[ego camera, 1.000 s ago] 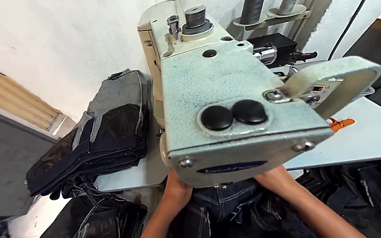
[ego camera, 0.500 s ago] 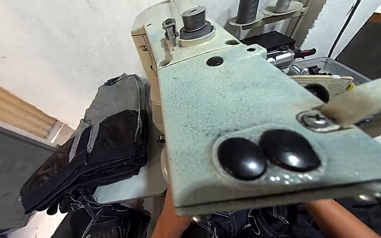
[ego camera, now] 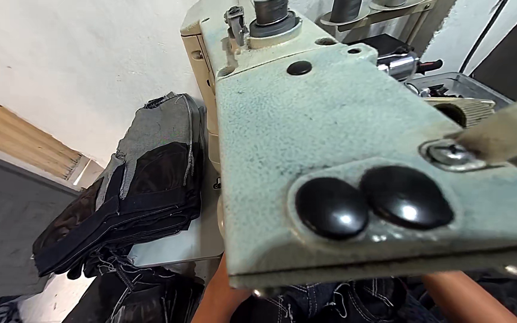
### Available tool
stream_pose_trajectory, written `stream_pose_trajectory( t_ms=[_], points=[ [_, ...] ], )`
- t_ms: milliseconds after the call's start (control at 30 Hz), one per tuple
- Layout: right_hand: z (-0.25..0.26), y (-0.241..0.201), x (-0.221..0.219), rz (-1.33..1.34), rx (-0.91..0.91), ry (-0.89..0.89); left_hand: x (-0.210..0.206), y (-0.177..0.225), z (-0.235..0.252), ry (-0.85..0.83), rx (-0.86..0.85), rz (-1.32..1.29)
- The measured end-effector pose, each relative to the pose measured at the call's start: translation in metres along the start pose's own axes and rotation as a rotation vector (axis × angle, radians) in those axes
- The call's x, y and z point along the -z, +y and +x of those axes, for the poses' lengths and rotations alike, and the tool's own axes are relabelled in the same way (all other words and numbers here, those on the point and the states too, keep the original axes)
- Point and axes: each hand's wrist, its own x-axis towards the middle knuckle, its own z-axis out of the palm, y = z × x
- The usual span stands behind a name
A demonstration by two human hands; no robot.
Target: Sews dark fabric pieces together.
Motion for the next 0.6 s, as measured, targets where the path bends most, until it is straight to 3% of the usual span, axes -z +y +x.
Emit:
stream_pose_trajectory(
  t_ms=[33, 67, 167, 300, 400, 600],
  points=[
    [0.009, 0.056, -0.039, -0.011, 0.278, 0.227, 0.003, 0.001, 0.0, -0.021, 0.015, 0.013],
    [0.018, 0.087, -0.06, 0.004, 0.378, 0.304, 0.006, 0.003, -0.001, -0.069, 0.042, 0.018],
    [0.02, 0.103, -0.067, 0.027, 0.355, 0.258, 0.009, 0.009, -0.002, -0.151, 0.126, 0.01],
    [0.006, 0.1, -0.061, 0.069, 0.46, 0.381, -0.007, -0.008, -0.012, 0.077, -0.053, 0.062],
    [0.009, 0.107, -0.063, 0.044, 0.49, 0.408, -0.009, -0.003, -0.009, 0.089, -0.011, 0.025],
    [-0.002, 0.138, -0.061, 0.101, 0.346, 0.403, -0.003, 0.005, -0.006, 0.106, -0.038, 0.028]
  ],
)
